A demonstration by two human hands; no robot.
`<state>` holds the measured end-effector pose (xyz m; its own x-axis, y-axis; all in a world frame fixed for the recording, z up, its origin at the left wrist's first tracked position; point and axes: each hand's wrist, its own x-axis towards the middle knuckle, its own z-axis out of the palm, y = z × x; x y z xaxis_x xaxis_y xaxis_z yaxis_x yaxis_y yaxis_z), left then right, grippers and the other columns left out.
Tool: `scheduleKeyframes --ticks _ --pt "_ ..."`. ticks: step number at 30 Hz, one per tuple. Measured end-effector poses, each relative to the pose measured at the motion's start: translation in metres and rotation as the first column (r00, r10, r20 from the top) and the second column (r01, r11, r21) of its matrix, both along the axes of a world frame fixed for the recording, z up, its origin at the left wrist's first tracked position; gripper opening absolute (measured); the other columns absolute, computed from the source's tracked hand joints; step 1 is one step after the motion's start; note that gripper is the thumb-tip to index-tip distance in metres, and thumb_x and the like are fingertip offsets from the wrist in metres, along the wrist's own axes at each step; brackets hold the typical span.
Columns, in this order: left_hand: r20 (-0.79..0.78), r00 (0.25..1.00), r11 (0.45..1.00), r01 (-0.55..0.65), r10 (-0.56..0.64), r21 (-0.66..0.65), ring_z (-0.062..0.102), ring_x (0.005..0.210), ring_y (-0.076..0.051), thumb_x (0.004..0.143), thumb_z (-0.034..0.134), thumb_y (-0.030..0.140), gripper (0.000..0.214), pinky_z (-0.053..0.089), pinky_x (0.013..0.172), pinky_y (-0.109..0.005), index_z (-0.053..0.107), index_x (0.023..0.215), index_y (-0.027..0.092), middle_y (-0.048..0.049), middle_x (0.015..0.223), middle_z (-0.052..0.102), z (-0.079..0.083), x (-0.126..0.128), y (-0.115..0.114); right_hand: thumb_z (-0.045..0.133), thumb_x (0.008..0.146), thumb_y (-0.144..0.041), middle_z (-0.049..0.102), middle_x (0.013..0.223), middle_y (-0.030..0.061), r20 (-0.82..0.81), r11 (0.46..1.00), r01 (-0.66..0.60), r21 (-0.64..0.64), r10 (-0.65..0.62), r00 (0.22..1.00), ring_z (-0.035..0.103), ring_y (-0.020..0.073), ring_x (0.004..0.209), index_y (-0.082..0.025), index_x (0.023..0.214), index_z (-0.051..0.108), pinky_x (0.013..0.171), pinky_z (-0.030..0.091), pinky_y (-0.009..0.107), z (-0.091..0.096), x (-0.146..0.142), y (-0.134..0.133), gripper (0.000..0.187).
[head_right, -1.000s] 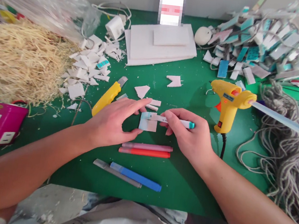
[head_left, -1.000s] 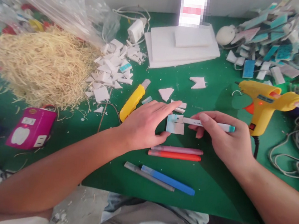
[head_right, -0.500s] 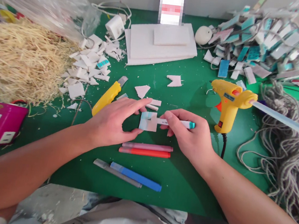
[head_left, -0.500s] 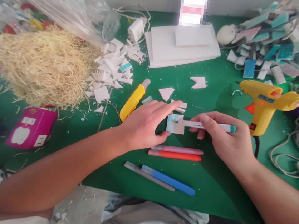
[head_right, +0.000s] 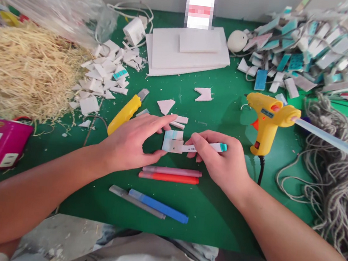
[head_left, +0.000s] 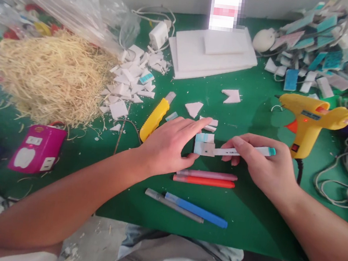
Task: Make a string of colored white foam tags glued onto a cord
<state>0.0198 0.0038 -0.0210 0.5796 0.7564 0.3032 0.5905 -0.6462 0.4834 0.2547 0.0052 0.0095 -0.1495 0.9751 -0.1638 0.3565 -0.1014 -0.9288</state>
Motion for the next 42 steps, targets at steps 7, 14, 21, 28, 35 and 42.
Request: scheduleKeyframes --ticks 7,14,21,28,35,42 --pt "-0.008 1.0 1.0 -0.007 0.007 -0.011 0.069 0.111 -0.025 0.09 0.063 0.015 0.063 0.058 0.096 -0.039 0.045 0.15 0.013 -0.0111 0.122 0.073 0.0005 -0.0002 0.0001 0.077 0.087 -0.051 0.071 0.058 0.0016 0.005 1.0 -0.024 -0.009 0.024 1.0 0.063 0.0164 0.051 -0.025 0.067 0.078 0.05 0.055 0.028 0.0013 0.0003 -0.0008 0.032" --pt "-0.01 1.0 1.0 -0.007 0.007 -0.012 0.069 0.112 -0.025 0.09 0.062 0.015 0.063 0.058 0.096 -0.04 0.044 0.151 0.015 -0.011 0.123 0.073 0.0012 -0.0004 0.0003 0.076 0.086 -0.056 0.071 0.059 0.0019 0.021 0.999 -0.03 0.014 0.029 0.999 0.065 0.017 0.052 -0.026 0.067 0.078 0.051 0.056 0.029 0.0017 -0.0007 -0.0005 0.036" --pt "-0.017 1.0 1.0 -0.014 0.014 0.002 0.069 0.107 -0.025 0.089 0.062 0.015 0.062 0.059 0.092 -0.039 0.046 0.149 0.01 -0.0118 0.12 0.074 0.0005 -0.0003 0.0007 0.076 0.086 -0.058 0.071 0.058 0.0016 0.0 1.0 0.003 0.018 -0.003 1.0 0.065 0.0168 0.052 -0.026 0.068 0.078 0.052 0.056 0.029 0.0012 -0.0002 -0.001 0.036" --pt "-0.019 1.0 1.0 -0.017 0.017 -0.023 0.069 0.11 -0.025 0.09 0.062 0.015 0.063 0.059 0.094 -0.041 0.045 0.151 0.014 -0.011 0.122 0.073 0.0007 0.0004 -0.0001 0.076 0.087 -0.054 0.07 0.058 0.0014 0.008 1.0 -0.029 0.006 0.028 1.0 0.064 0.0164 0.052 -0.026 0.066 0.078 0.052 0.055 0.029 0.0023 -0.0008 -0.0007 0.035" --pt "-0.014 1.0 1.0 -0.008 0.008 -0.006 0.069 0.11 -0.025 0.089 0.063 0.015 0.062 0.059 0.095 -0.04 0.046 0.149 0.011 -0.0119 0.121 0.074 0.0006 0.0005 0.0007 0.075 0.087 -0.057 0.069 0.057 0.0012 0.018 1.0 -0.021 0.019 0.021 1.0 0.065 0.0171 0.052 -0.026 0.067 0.077 0.051 0.055 0.029 0.0015 -0.001 -0.0007 0.037" --pt "-0.015 1.0 1.0 -0.006 0.006 0.029 0.069 0.108 -0.025 0.09 0.061 0.016 0.06 0.059 0.094 -0.038 0.047 0.148 0.008 -0.0122 0.12 0.074 -0.0001 -0.0001 0.0011 0.077 0.086 -0.05 0.069 0.056 0.0005 -0.014 1.0 0.028 0.0 -0.028 1.0 0.064 0.0161 0.051 -0.026 0.066 0.076 0.052 0.055 0.028 -0.0007 0.0001 -0.0004 0.032"
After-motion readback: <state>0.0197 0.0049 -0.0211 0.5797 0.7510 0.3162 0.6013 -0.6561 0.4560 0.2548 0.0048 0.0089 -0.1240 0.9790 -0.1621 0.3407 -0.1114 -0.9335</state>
